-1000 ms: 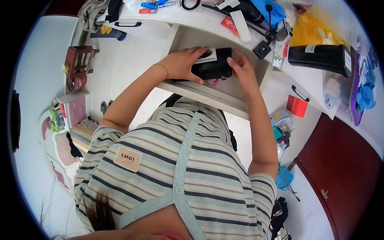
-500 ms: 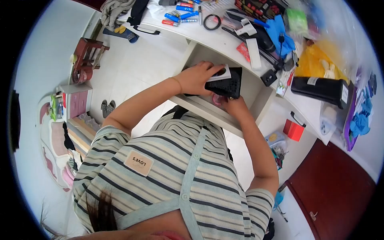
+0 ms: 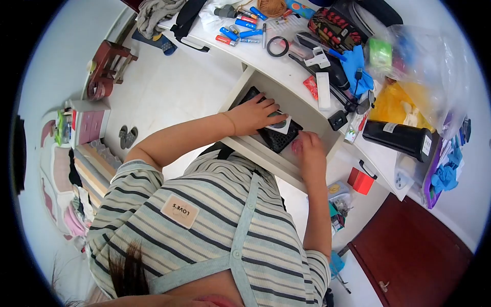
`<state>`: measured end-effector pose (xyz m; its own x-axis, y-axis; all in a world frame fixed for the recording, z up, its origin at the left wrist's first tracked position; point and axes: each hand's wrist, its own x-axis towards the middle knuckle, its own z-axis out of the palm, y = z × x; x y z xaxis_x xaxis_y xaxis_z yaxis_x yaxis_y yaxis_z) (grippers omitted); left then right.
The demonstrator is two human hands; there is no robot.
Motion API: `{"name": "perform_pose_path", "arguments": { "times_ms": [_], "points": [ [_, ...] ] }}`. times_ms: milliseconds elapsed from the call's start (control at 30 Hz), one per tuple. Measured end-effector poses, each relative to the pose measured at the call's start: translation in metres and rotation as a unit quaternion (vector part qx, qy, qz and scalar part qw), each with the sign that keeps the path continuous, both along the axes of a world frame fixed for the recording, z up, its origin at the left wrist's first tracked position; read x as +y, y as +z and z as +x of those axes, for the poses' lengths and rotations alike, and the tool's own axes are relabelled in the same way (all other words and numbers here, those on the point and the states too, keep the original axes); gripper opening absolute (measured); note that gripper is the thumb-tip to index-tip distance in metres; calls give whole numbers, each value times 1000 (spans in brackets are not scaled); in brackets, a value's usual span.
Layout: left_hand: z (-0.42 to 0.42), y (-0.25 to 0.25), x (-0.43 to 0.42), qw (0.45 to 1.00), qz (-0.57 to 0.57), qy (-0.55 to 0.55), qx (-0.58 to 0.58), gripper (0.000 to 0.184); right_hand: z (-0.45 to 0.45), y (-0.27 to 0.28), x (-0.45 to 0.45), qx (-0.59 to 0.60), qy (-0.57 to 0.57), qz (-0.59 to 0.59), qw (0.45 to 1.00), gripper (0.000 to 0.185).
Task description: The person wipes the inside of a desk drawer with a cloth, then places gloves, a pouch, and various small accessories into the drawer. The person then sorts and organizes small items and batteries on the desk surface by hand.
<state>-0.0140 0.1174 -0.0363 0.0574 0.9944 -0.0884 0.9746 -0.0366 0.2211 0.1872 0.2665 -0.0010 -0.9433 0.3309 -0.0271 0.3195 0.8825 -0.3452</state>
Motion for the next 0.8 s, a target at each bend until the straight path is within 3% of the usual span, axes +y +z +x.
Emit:
{"name": "perform_pose_path", "arguments": {
  "times_ms": [67, 167, 267, 333, 467, 600, 667, 800],
  "points": [
    [2, -4, -1, 1000, 6, 0, 30, 88, -8, -3, -7, 14, 17, -112, 993, 32],
    [-2, -1, -4, 997, -52, 14, 50, 80, -8, -16, -13, -31, 108, -106, 988, 32],
    [-9, 7, -6, 996, -86, 4, -17, 80, -7, -19, -19, -90, 96, -116, 984, 31],
    [-10, 5, -7, 988, -70, 44, -129, 66, -13, -4, -18, -63, 83, -118, 988, 29],
    [-2, -3, -3, 996, -61, 23, -55, 52, -32, 35, -20, -6, 57, -159, 986, 22],
    [-2, -7, -4, 999, 5, 31, -40, 44, -61, 61, -13, 82, 37, -137, 986, 17],
    [-4, -5, -6, 997, 48, 35, -50, 43, -78, 75, -1, 188, 34, -13, 981, 16],
    [-9, 21, -11, 981, 136, 57, -126, 34, -103, 98, 33, 248, -27, 52, 967, 18]
  ]
}}
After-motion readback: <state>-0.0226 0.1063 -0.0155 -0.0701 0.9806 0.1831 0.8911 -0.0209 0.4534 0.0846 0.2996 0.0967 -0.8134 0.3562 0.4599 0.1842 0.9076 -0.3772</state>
